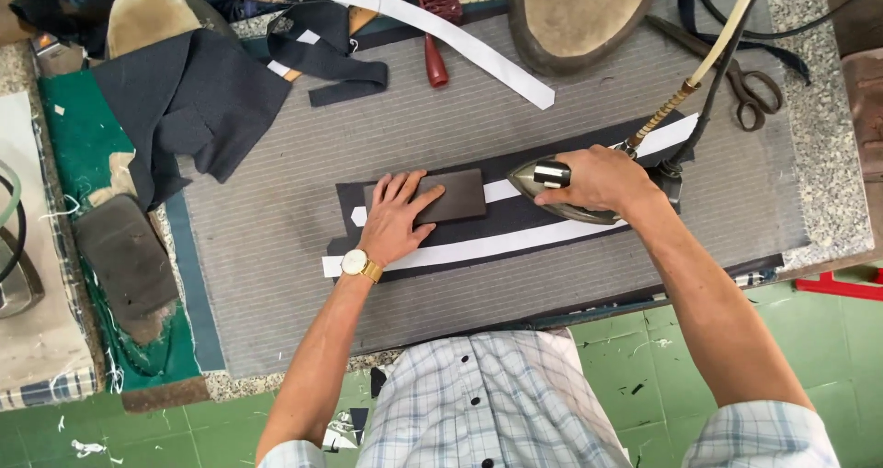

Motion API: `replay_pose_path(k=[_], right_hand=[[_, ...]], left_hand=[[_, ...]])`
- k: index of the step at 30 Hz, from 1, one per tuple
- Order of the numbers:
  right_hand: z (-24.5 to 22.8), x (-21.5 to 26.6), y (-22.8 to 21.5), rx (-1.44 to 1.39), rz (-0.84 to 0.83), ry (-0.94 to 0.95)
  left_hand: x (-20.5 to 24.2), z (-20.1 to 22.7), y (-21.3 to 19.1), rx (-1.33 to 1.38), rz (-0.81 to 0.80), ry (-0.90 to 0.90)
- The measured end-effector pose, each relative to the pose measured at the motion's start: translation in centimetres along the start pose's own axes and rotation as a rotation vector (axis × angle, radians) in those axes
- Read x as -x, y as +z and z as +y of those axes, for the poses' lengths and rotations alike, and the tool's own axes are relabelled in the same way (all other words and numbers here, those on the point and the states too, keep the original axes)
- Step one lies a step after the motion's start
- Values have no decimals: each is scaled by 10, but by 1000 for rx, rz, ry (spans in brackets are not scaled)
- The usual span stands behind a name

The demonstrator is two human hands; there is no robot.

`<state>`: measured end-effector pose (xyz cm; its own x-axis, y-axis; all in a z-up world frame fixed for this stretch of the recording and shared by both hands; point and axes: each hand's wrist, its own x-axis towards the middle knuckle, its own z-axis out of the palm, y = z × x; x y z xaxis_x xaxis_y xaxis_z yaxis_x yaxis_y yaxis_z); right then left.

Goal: The person irons a piece of black fabric with white stripes on a workbench. They then pick up a separate piece of black fabric, unfold it, and place it on the bench before returning to iron the striped fabric.

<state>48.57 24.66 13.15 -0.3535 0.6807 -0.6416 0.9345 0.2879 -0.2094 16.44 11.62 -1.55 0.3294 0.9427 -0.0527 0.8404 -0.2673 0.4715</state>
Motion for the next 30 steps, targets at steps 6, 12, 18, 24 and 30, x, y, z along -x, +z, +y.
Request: replay_pose_path(k=[6,12,18,24,30], right_hand=[[-7,4,-7,-7,-21,5],[-14,6,-13,2,-46,40],[-3,-6,-4,-1,-30,51],[5,-16,5,12,-42,78],[-8,-10,2,-35,-31,108]], left_hand=[[14,-13,-14,-57,-7,7],[88,-68,-66,-236,110,-165],[167,-131,-79,-374,361,-494],[182,-149,-65,-373,459,-504],[179,-144,-67,-378,513,-476]])
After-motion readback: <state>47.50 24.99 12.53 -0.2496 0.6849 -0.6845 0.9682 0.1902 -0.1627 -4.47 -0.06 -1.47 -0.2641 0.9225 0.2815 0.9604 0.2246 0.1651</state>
